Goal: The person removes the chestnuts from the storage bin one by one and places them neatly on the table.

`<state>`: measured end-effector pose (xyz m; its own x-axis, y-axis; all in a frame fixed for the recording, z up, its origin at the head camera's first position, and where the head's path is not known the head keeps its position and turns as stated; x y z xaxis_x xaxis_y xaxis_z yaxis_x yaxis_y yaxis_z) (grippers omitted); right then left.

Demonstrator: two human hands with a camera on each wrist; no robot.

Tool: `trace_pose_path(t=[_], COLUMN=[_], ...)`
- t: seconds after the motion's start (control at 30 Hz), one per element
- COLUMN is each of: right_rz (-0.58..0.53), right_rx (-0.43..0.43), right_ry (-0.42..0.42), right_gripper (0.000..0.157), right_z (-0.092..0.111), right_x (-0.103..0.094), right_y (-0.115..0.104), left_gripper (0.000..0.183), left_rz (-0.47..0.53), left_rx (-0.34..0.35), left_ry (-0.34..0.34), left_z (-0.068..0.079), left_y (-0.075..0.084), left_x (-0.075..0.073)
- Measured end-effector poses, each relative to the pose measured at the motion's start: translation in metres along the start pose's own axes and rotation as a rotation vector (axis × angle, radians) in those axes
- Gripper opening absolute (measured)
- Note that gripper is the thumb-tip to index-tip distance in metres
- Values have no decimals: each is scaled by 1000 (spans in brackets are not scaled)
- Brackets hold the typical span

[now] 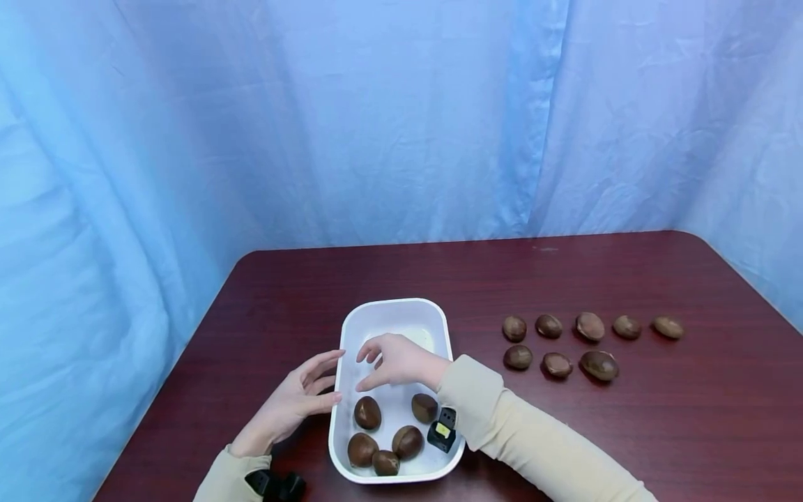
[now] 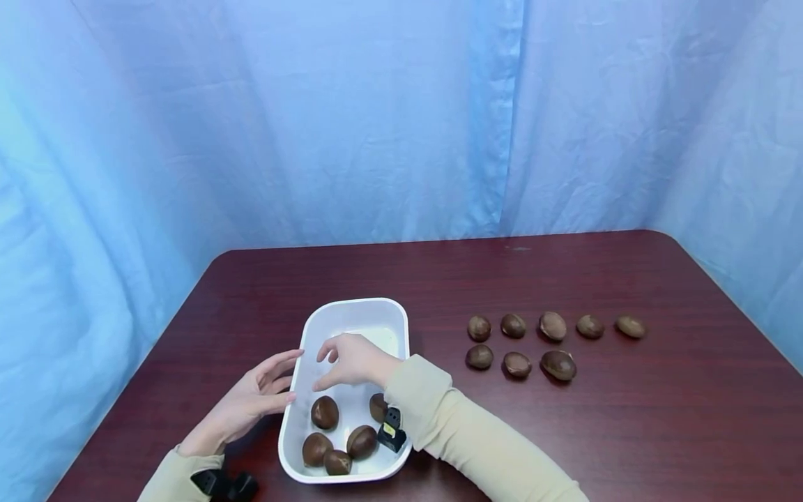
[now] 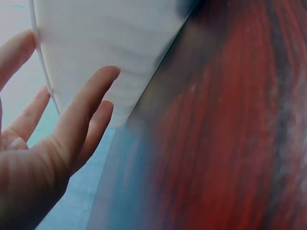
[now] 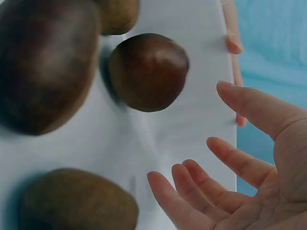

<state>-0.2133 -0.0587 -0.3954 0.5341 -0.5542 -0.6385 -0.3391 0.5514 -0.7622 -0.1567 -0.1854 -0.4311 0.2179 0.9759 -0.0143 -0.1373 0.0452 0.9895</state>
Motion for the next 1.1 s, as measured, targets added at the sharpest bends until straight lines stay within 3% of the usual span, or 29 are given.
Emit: trace_pose_path(t=[0.27, 0.53, 0.9, 1.1], right_rz=[122, 77, 71, 166], right_rx=[-2, 72, 93, 21], right_ry=[-18, -114, -193, -200], right_gripper=[44, 47, 43, 38], right_z=[-1, 3, 8, 7], right_x=[7, 16, 26, 30], right_y=[-1, 3, 2, -2], left_gripper=[71, 71, 72, 72], left_rz=[28, 40, 27, 28], left_rx=[3, 4, 7, -2], left_ry=[-10, -14, -15, -20], left_z=[0, 2, 3, 2], left_y=[-1, -1, 0, -1], left_x=[1, 2, 2, 2])
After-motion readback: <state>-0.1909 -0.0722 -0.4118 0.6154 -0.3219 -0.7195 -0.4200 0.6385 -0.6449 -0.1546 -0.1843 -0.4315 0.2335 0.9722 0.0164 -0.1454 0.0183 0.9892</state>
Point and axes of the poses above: each hand's wrist, its own z-axis away from the middle knuckle, its own x-axis out of the palm, y = z × x, the point moved 8 cm from there along -z, towards the middle knuckle, and after that the axes turned 7 degrees about y, right-handed, at the moved point
